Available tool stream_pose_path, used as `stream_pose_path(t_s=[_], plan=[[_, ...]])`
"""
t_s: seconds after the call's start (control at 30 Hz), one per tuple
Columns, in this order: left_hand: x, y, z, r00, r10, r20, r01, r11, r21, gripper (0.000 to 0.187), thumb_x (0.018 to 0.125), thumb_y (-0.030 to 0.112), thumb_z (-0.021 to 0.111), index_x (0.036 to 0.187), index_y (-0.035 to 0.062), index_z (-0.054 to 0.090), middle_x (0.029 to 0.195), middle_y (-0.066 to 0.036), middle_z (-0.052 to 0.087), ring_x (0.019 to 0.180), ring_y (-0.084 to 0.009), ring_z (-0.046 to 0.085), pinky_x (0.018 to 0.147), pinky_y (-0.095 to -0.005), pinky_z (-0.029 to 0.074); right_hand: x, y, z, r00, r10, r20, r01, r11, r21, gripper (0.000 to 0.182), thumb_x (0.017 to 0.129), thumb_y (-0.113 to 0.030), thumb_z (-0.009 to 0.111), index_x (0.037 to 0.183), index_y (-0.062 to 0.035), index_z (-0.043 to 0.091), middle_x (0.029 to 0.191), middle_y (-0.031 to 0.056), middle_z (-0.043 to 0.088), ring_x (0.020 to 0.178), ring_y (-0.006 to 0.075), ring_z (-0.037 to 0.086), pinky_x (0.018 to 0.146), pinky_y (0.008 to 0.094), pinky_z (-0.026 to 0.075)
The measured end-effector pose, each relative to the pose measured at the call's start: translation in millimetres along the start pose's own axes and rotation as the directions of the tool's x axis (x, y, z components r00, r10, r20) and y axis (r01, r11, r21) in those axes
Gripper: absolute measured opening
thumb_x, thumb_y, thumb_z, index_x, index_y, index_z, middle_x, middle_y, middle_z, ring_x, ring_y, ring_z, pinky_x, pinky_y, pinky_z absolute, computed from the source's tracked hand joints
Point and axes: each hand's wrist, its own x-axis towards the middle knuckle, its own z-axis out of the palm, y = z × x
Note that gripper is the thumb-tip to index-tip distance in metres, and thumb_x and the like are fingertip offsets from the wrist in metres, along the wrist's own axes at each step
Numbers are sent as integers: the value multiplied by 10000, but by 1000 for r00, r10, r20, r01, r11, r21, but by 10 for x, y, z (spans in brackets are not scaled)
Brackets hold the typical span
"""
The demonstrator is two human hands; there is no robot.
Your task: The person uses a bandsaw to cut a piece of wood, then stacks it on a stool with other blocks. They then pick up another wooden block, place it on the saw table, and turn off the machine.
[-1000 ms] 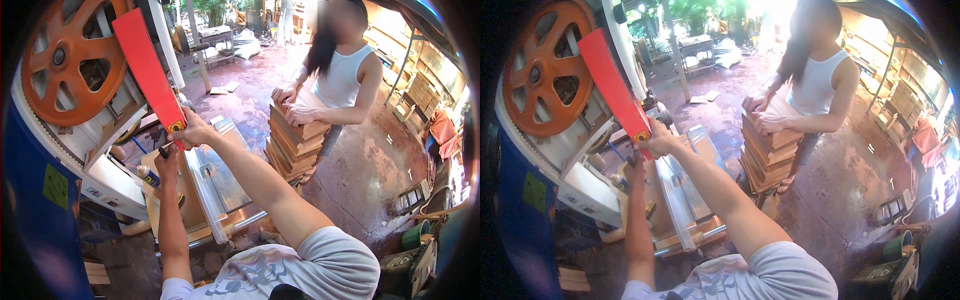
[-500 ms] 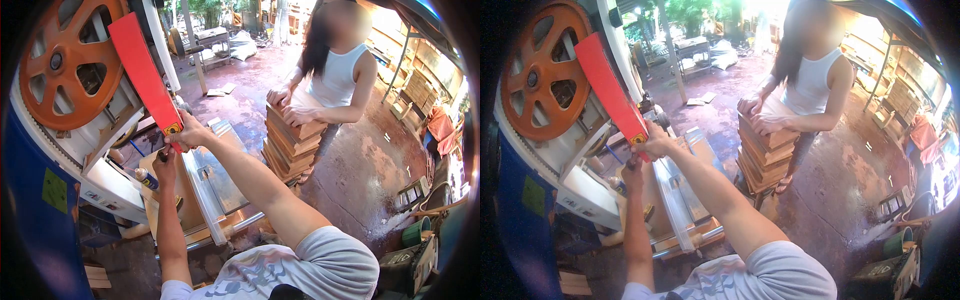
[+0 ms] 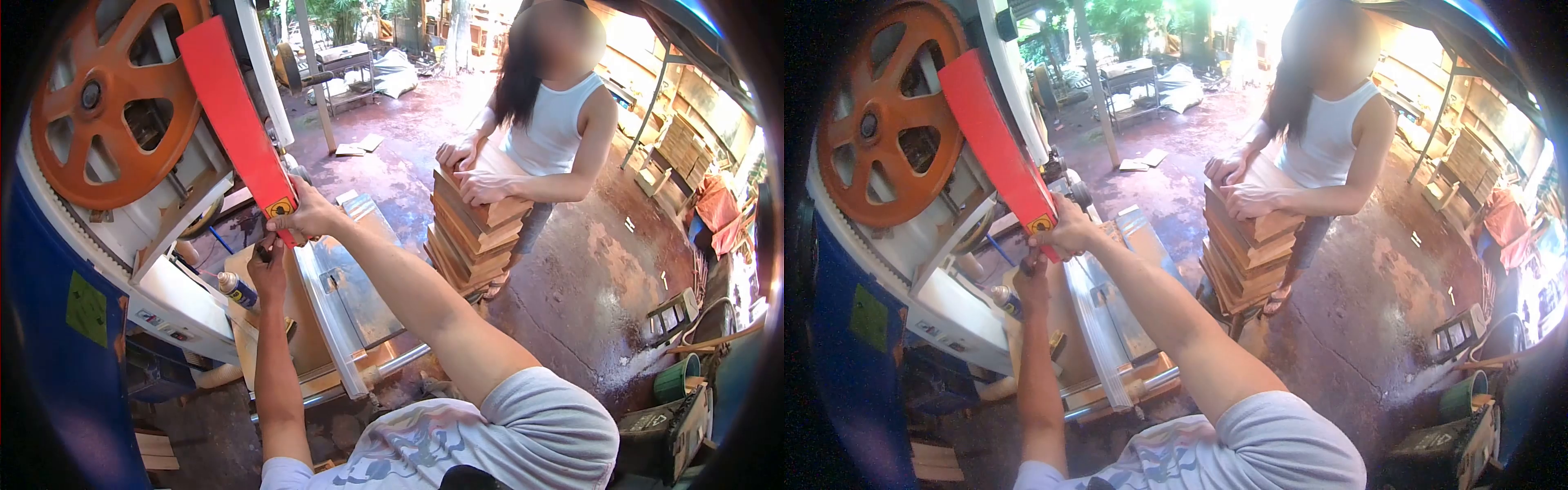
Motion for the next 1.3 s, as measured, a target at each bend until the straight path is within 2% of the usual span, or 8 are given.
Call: stream_pose_path(t_s=[0.23, 0.5, 0.6, 0.8, 0.9, 1.0, 1.2, 1.3], plan=[[43, 109, -81, 870, -478, 122, 489, 868, -85, 401, 970, 306, 642, 1153, -49, 675, 856, -58, 674, 829, -147, 598, 790, -313, 473, 30, 84, 49, 999, -37, -20, 38, 999, 16, 1049, 612, -282, 943, 1428, -8, 344, 1053, 160, 649, 887, 216, 654, 662, 350, 562], [-4, 133, 24, 986, 154, -70, -153, 988, 24, 339, 967, 305, 650, 974, -27, 717, 715, 19, 598, 680, -87, 494, 622, -277, 389, -96, -209, -39, 985, 153, 85, -160, 984, 82, 1033, 624, -284, 936, 1427, -13, 345, 1031, 149, 652, 829, 208, 659, 590, 337, 550], [27, 138, -70, 896, -432, 108, 439, 896, -59, 365, 969, 298, 643, 1094, -39, 706, 825, -45, 643, 770, -115, 533, 701, -296, 435, -45, -110, 9, 998, 44, 41, -48, 996, 80, 1029, 631, -284, 933, 1427, -16, 338, 1013, 148, 653, 783, 208, 662, 546, 333, 539], [-25, 186, 4, 999, 49, 12, -49, 999, 5, 371, 981, 313, 624, 1108, -25, 707, 835, -46, 672, 759, -120, 551, 718, -314, 453, -97, -187, -37, 986, 145, 86, -153, 984, 88, 1035, 629, -280, 936, 1426, -18, 330, 1004, 145, 654, 769, 209, 663, 538, 333, 537], [-26, 129, 7, 996, 87, -29, -85, 994, 64, 380, 978, 324, 628, 1115, -21, 706, 806, -33, 680, 730, -122, 553, 719, -314, 457, -46, -72, 19, 996, 79, 43, -83, 993, 84, 1045, 624, -281, 938, 1431, -18, 327, 1011, 148, 653, 779, 209, 663, 555, 335, 544], [-26, 193, -16, 970, -234, 66, 237, 970, -47, 376, 971, 313, 643, 1134, -21, 699, 794, -26, 668, 732, -126, 553, 723, -316, 462, -79, -160, -46, 988, 129, 88, -138, 985, 102, 1054, 618, -287, 939, 1434, -19, 328, 1028, 156, 650, 808, 214, 663, 593, 342, 555], [33, 105, -47, 881, -459, 112, 471, 871, -141, 342, 966, 275, 651, 1140, -15, 699, 840, -29, 684, 807, -126, 588, 762, -315, 478, -76, -118, -30, 997, 66, 38, -69, 993, 93, 1046, 613, -313, 938, 1427, -28, 345, 995, 146, 653, 764, 213, 662, 575, 341, 548], [18, 56, -11, 967, -246, 68, 254, 957, -139, 346, 968, 272, 648, 1145, -22, 693, 901, -56, 701, 854, -137, 605, 793, -312, 479, -104, -145, -18, 998, 56, 19, -58, 992, 110, 997, 612, -274, 921, 1402, -22, 366, 897, 158, 675, 565, 212, 642, 434, 338, 509]])
